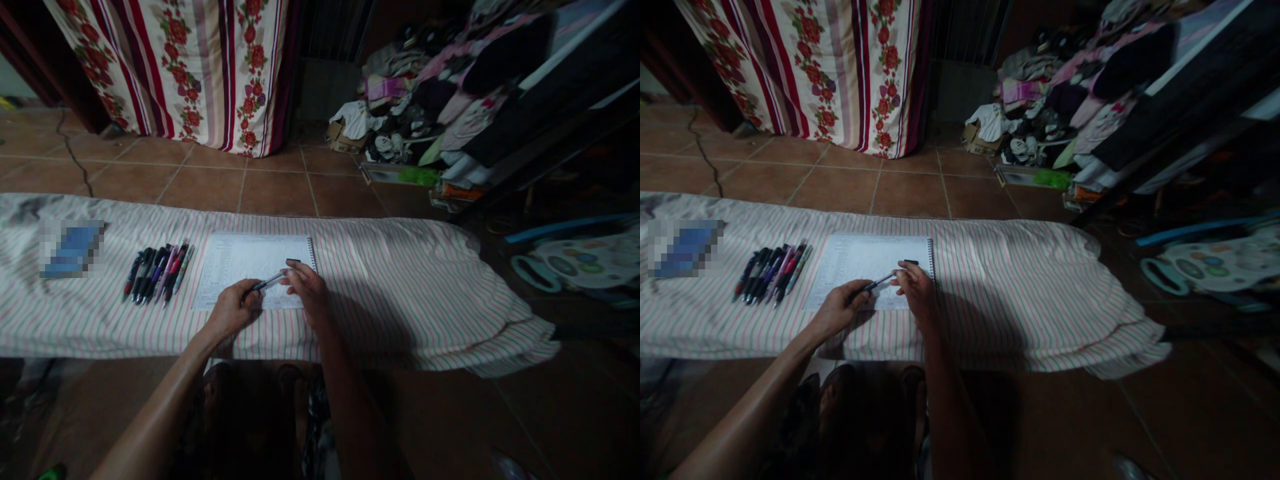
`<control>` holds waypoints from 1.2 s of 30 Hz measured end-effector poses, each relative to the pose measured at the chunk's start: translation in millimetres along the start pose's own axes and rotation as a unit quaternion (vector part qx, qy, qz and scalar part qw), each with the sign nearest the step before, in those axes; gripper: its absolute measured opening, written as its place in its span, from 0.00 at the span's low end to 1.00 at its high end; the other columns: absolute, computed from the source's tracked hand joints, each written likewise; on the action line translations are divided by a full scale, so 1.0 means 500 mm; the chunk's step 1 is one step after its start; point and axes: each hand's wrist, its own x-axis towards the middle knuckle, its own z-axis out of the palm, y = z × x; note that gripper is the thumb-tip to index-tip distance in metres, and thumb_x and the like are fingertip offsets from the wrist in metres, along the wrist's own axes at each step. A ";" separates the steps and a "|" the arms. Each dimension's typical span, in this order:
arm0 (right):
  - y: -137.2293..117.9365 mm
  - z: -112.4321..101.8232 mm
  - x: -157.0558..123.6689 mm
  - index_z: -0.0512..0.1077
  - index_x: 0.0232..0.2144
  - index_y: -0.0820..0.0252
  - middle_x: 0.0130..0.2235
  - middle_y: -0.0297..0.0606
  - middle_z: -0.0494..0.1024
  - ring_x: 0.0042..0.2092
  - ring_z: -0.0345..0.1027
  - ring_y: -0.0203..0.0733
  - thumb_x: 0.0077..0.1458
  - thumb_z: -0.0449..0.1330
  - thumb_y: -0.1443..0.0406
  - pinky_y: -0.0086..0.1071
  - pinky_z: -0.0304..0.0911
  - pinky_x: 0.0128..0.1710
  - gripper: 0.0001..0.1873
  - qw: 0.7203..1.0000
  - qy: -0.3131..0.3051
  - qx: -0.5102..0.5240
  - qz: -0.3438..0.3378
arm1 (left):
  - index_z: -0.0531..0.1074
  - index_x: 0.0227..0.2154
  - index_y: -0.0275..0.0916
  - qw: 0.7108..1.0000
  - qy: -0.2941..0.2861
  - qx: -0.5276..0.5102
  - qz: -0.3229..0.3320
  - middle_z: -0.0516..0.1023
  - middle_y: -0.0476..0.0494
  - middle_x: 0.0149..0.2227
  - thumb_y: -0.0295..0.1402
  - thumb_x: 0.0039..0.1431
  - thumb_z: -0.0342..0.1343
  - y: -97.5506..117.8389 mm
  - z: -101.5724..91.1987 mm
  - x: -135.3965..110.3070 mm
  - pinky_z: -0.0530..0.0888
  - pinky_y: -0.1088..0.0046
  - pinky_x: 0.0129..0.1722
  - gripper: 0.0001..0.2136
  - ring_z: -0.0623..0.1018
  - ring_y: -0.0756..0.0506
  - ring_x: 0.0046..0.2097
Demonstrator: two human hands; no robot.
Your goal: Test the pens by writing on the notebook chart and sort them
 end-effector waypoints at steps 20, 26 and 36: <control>0.040 -0.047 0.038 0.74 0.36 0.58 0.34 0.38 0.78 0.34 0.72 0.40 0.51 0.52 0.59 0.30 0.66 0.30 0.15 0.963 0.108 -0.226 -0.102 | 0.70 0.45 0.35 0.999 0.012 0.006 -0.044 0.79 0.42 0.38 0.33 0.55 0.45 0.003 -0.002 0.005 0.71 0.69 0.42 0.17 0.76 0.44 0.41; 0.043 -0.050 0.055 0.75 0.34 0.60 0.36 0.41 0.77 0.36 0.70 0.40 0.52 0.50 0.63 0.33 0.65 0.39 0.14 0.917 0.131 -0.346 -0.149 | 0.70 0.45 0.36 0.998 0.030 0.033 -0.053 0.78 0.40 0.39 0.32 0.55 0.45 0.001 -0.010 0.008 0.70 0.68 0.43 0.17 0.76 0.43 0.42; 0.009 -0.055 0.123 0.76 0.36 0.57 0.38 0.42 0.75 0.42 0.67 0.43 0.51 0.54 0.67 0.34 0.60 0.44 0.12 0.813 0.040 -0.563 -0.143 | 0.70 0.45 0.37 0.997 0.040 0.026 -0.062 0.79 0.42 0.35 0.31 0.55 0.46 -0.002 -0.030 -0.004 0.71 0.67 0.41 0.16 0.77 0.44 0.39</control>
